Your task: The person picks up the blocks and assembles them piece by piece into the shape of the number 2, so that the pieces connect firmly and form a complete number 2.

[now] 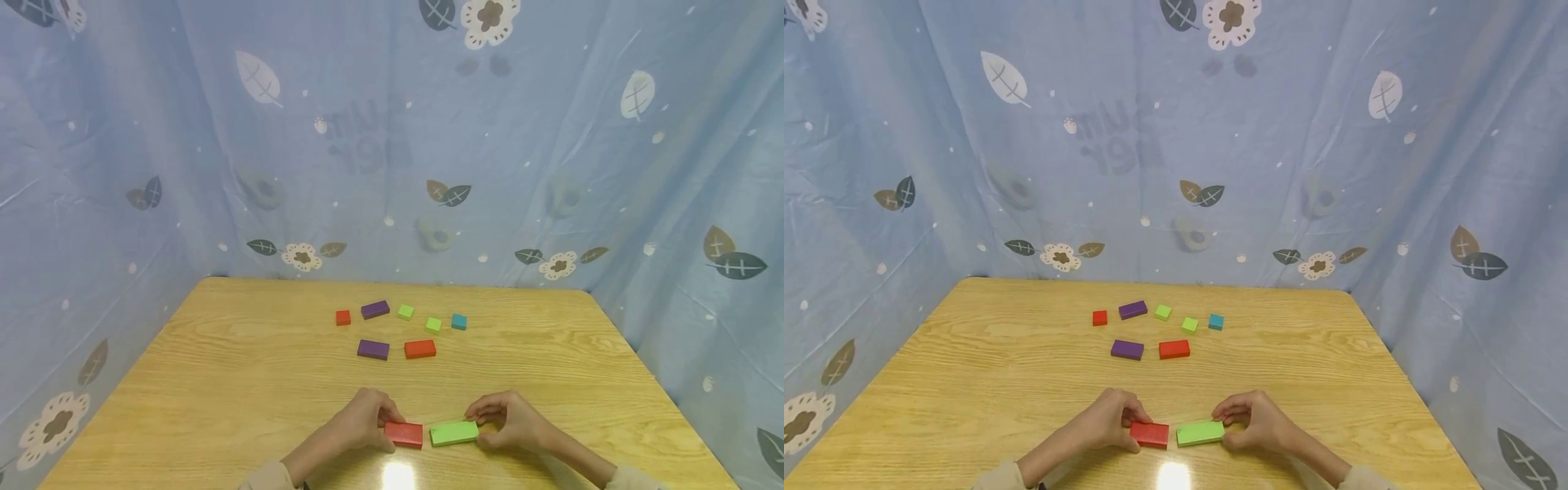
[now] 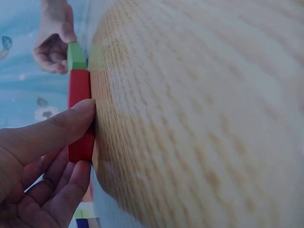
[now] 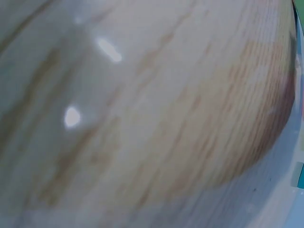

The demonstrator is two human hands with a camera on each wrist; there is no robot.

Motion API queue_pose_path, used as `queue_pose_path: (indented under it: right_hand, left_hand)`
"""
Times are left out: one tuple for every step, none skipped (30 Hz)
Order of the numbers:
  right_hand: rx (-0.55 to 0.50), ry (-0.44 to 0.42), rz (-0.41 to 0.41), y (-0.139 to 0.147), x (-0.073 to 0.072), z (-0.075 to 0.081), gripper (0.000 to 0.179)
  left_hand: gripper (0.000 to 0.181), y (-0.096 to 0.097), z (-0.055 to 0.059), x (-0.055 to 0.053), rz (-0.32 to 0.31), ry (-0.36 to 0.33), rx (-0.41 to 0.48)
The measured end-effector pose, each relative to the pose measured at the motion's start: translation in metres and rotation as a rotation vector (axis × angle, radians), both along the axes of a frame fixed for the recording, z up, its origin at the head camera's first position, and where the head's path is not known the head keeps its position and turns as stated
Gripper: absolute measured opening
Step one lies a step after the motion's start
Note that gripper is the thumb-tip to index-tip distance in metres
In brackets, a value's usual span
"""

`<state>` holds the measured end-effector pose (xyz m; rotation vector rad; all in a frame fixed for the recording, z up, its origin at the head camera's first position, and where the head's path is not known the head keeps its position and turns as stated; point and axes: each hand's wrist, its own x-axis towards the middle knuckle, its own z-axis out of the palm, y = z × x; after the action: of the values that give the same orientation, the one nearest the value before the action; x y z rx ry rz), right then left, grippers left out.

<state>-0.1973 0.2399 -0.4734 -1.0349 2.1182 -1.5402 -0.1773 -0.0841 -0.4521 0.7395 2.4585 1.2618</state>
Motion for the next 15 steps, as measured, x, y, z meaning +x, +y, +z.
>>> queue_pose_path:
  right_hand:
    - [0.006, 0.005, -0.003, 0.0004, 0.0001, 0.0002, 0.030]
    - [0.010, 0.004, -0.006, 0.0010, 0.0002, 0.0001, 0.030]
    - [0.013, 0.004, -0.008, 0.0018, 0.0002, 0.0001, 0.030]
    - [0.017, 0.003, -0.012, 0.0027, 0.0001, 0.0001, 0.031]
    - [0.017, 0.008, -0.012, 0.0035, 0.0001, -0.0001, 0.031]
    - [0.016, 0.007, -0.013, 0.0042, -0.0001, -0.0006, 0.031]
    - [0.007, 0.015, -0.006, 0.0047, -0.0004, -0.0013, 0.031]
    - [0.001, 0.017, -0.003, 0.0050, -0.0006, -0.0018, 0.031]
    - [-0.005, 0.020, 0.001, 0.0050, -0.0005, -0.0019, 0.030]
    - [-0.008, 0.023, 0.004, 0.0050, -0.0004, -0.0020, 0.030]
    - [-0.010, 0.025, 0.007, 0.0051, -0.0003, -0.0022, 0.030]
    - [-0.011, 0.024, 0.008, 0.0055, -0.0004, -0.0025, 0.030]
    - [-0.009, 0.026, 0.006, 0.0061, -0.0004, -0.0026, 0.030]
    - [-0.005, 0.020, 0.000, 0.0069, -0.0004, -0.0028, 0.030]
    - [-0.004, 0.015, -0.003, 0.0078, -0.0005, -0.0030, 0.029]
  left_hand:
    - [0.032, 0.0003, 0.0003, 0.0003, 0.000, 0.002, -0.001]
    - [0.032, 0.0005, 0.0007, 0.0005, 0.002, 0.003, -0.001]
    - [0.032, 0.0008, 0.0010, 0.0005, 0.003, 0.005, 0.000]
    - [0.032, 0.0009, 0.0015, 0.0008, 0.003, 0.008, -0.003]
    - [0.032, 0.0012, 0.0018, 0.0007, 0.002, 0.018, -0.006]
    - [0.032, 0.0012, 0.0019, 0.0009, 0.001, 0.023, -0.004]
    - [0.032, 0.0011, 0.0021, 0.0009, 0.001, 0.024, -0.003]
    - [0.032, 0.0009, 0.0022, 0.0008, 0.000, 0.023, -0.002]
    - [0.032, 0.0008, 0.0023, 0.0006, -0.002, 0.023, -0.002]
    - [0.032, 0.0007, 0.0021, 0.0005, -0.002, 0.018, -0.002]
    - [0.032, 0.0005, 0.0018, 0.0002, -0.005, 0.019, -0.001]
    - [0.031, 0.0003, 0.0016, 0.0001, -0.005, 0.011, 0.003]
    - [0.031, 0.0001, 0.0014, -0.0002, -0.005, 0.008, 0.004]
    - [0.031, 0.0000, 0.0009, -0.0004, -0.007, 0.009, 0.004]
    - [0.031, -0.0001, 0.0004, -0.0006, -0.008, 0.009, 0.005]
